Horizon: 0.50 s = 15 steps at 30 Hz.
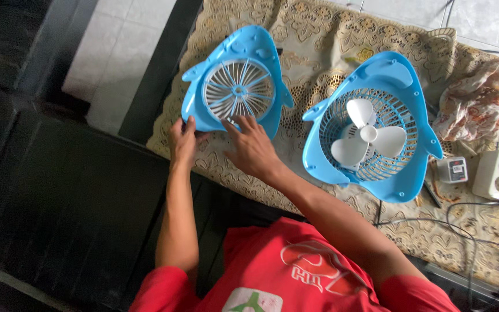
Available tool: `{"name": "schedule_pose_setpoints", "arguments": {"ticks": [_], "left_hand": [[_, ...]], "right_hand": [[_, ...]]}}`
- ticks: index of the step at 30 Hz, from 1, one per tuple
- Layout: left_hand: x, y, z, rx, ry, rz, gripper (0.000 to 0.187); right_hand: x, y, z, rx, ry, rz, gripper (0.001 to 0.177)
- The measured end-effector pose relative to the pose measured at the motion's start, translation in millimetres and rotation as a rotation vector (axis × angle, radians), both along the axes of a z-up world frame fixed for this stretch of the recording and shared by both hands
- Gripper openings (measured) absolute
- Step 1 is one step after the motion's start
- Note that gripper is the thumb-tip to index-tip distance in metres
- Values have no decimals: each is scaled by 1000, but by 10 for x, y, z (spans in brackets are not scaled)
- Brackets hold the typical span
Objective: The person cleans a white fan blade with a cloth, then installs it into a blue fan housing. They plug in the fan to test it, then wipe the exterior of the assembled fan with the cloth.
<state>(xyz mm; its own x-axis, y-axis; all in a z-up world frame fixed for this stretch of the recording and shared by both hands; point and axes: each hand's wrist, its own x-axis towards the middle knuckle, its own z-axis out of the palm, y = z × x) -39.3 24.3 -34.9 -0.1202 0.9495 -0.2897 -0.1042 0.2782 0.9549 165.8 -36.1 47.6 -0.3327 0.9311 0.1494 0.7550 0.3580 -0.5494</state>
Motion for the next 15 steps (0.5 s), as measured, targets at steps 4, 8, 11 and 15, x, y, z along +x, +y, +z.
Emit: {"name": "schedule_pose_setpoints", "arguments": {"ticks": [4,8,11,15], "left_hand": [[154,-169,247,137,204,42,31],[318,-449,676,279,452,80,31],[431,-604,1091,322,460,56,31],[629,-774,1584,591,555,63,35]], "right_hand": [[-222,44,-116,103,-61,-2,96],[-295,126,12,116,-31,-59,94],[-300,154,220,110,67,-130,97],[-230,87,502,87,150,-174,89]]}}
